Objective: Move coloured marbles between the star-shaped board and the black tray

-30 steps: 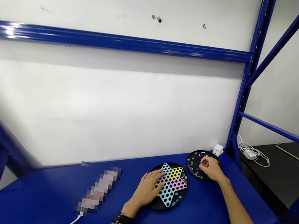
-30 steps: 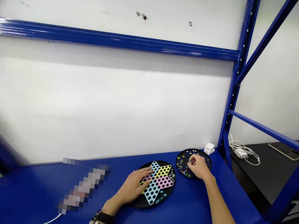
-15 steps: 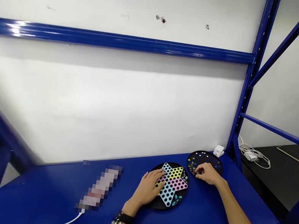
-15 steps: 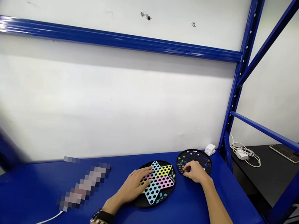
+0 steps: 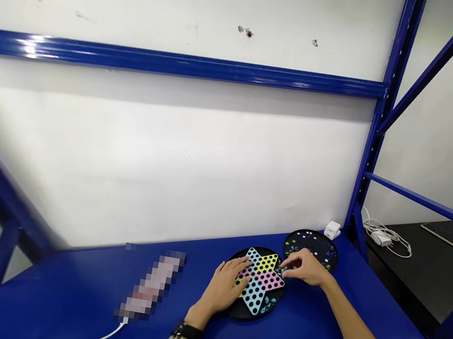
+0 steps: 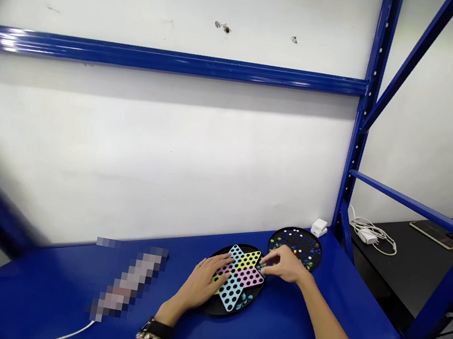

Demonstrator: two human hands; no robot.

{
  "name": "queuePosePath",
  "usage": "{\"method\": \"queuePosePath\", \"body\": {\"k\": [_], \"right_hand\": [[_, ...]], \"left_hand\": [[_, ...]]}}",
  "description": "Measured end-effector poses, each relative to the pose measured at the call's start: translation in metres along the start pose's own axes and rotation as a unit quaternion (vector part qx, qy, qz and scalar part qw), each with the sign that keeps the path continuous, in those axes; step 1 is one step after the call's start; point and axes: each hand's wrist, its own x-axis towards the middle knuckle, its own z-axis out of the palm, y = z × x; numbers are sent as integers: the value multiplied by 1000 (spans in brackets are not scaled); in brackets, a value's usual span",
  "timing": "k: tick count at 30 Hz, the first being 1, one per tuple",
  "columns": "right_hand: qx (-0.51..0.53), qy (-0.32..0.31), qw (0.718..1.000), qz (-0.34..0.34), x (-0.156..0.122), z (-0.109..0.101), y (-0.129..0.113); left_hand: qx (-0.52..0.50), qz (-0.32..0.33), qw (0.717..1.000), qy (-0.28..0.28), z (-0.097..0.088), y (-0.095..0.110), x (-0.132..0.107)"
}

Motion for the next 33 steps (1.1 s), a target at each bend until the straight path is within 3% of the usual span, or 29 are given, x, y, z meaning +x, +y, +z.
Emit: {"method": "queuePosePath", "body": {"k": [5, 15, 19, 22, 26, 30, 33], "right_hand": [[-16, -113, 993, -31, 2, 33, -14], [-44, -120, 991, -34, -1, 33, -14], [-54, -56, 996, -44, -1, 33, -21], [-90, 55, 994, -32, 1, 19, -19], [-178, 190, 964, 48, -4, -20, 5], [-209, 189, 946, 162, -21, -57, 37], [-204, 150, 942, 220, -30, -70, 52]], "left_hand": [[5, -5, 1000, -1, -1, 1, -1], [9, -5, 1000, -5, -1, 1, -1], [0, -1, 1000, -6, -1, 0, -1], [-4, 0, 1000, -3, -1, -1, -1], [-1, -5, 1000, -6, -2, 1, 0], [3, -5, 1000, -2, -2, 2, 0], [3, 0, 1000, 1, -2, 2, 0]]}}
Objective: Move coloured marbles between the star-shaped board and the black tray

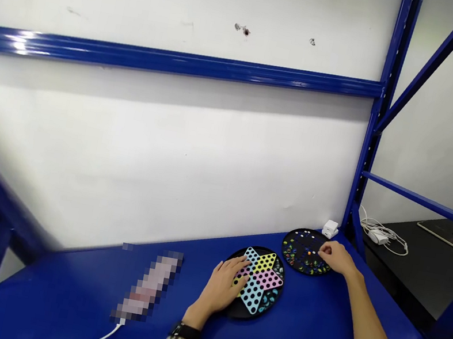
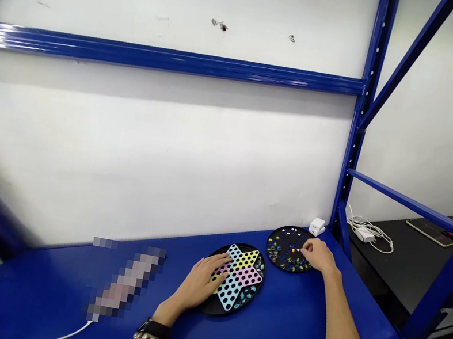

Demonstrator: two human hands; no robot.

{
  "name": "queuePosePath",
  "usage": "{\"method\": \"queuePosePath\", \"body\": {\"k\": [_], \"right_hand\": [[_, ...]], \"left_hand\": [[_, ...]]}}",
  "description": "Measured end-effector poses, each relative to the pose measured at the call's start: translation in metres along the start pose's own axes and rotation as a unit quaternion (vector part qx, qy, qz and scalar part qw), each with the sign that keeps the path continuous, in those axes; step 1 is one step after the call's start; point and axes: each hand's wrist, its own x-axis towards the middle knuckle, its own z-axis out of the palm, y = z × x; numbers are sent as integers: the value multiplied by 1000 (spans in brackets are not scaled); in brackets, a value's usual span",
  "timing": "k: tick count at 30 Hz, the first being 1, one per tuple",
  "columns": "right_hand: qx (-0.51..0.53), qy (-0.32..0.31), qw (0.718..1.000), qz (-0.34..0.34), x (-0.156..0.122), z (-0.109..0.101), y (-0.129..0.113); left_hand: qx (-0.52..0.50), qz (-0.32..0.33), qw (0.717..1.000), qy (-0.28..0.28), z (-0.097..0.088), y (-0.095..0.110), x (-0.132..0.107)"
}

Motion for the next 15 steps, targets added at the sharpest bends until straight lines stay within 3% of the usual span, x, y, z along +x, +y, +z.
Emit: {"method": "queuePosePath", "body": {"k": [4, 15], "right_hand": [[-24, -66, 997, 22, 1, 4, 5], [82, -113, 990, -20, 3, 17, -5]], "left_hand": [[-3, -7, 1000, -10, -1, 2, 0], [3, -5, 1000, -3, 0, -1, 1]]}}
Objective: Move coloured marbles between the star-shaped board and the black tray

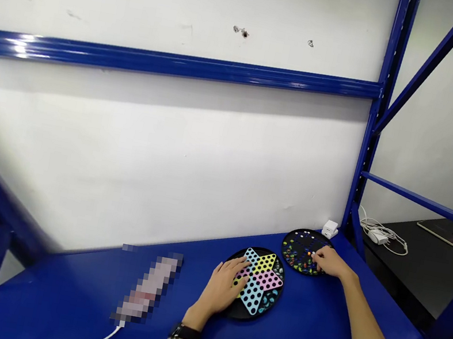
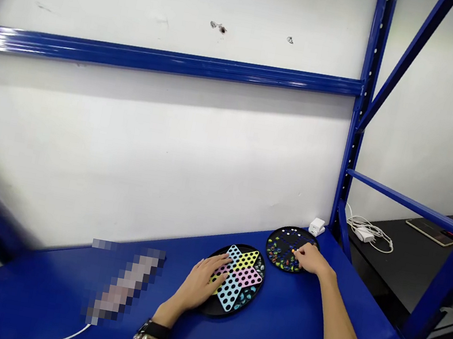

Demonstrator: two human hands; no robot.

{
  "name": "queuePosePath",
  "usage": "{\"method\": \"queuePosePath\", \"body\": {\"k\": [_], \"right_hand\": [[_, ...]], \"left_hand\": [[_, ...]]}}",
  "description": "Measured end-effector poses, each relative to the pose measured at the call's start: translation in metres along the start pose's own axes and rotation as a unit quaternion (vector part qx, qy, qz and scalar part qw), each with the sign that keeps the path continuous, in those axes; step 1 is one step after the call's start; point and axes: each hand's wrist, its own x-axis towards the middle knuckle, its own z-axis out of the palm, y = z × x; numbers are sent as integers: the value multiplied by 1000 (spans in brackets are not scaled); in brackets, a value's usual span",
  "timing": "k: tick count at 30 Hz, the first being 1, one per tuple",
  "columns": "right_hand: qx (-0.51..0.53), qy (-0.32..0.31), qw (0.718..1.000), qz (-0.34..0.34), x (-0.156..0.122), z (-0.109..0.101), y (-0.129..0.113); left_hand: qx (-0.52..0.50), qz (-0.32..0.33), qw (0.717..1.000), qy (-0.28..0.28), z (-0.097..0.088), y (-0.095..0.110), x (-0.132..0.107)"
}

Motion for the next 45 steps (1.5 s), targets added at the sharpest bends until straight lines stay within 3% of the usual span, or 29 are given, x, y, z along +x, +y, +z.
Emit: {"method": "queuePosePath", "body": {"k": [4, 9, 19, 28, 36, 45], "right_hand": [[22, -3, 1000, -5, -1, 2, -5], [-40, 23, 998, -40, 0, 4, -5], [-15, -42, 996, -80, -7, 7, -20], [-22, -34, 997, -60, -7, 13, -28], [-18, -49, 992, -111, -8, 16, -30], [-71, -12, 987, -143, -1, 30, -29]], "left_hand": [[6, 7, 1000, 7, 1, -1, 0], [3, 2, 1000, 1, 0, 0, 0], [-4, 6, 1000, 5, 1, -1, 0], [-15, -7, 1000, -10, -1, 1, 0], [-7, -3, 1000, -9, -1, 1, 0], [1, 4, 1000, 5, 0, 0, 0]]}}
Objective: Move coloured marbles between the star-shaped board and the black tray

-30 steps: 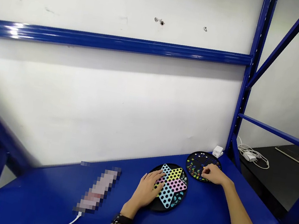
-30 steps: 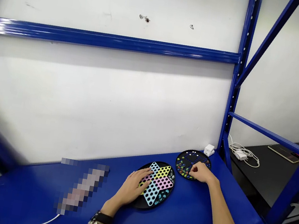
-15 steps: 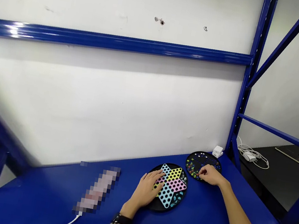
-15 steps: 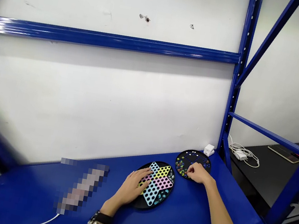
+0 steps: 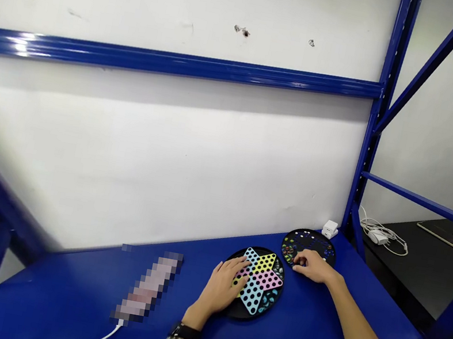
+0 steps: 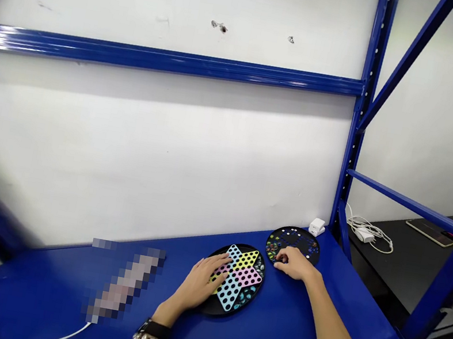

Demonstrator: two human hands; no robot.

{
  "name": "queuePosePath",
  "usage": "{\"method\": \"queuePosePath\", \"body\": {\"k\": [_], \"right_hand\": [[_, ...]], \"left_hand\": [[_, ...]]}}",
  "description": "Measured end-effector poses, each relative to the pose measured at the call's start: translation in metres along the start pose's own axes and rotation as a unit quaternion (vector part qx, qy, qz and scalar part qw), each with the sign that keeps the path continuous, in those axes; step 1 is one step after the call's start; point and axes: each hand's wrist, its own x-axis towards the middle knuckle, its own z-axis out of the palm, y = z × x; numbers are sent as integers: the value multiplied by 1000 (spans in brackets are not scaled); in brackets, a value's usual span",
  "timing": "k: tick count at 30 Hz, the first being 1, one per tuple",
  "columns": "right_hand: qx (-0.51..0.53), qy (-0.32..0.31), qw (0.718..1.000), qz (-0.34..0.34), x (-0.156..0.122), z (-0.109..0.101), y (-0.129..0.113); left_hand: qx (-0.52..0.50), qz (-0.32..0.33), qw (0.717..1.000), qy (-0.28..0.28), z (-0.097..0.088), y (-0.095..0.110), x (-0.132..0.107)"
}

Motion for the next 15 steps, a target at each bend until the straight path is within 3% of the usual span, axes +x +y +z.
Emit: {"method": "queuePosePath", "body": {"k": [15], "right_hand": [[-74, 20, 997, -13, 2, 14, -20]], "left_hand": [[-1, -2, 1000, -8, 0, 0, 1]]}}
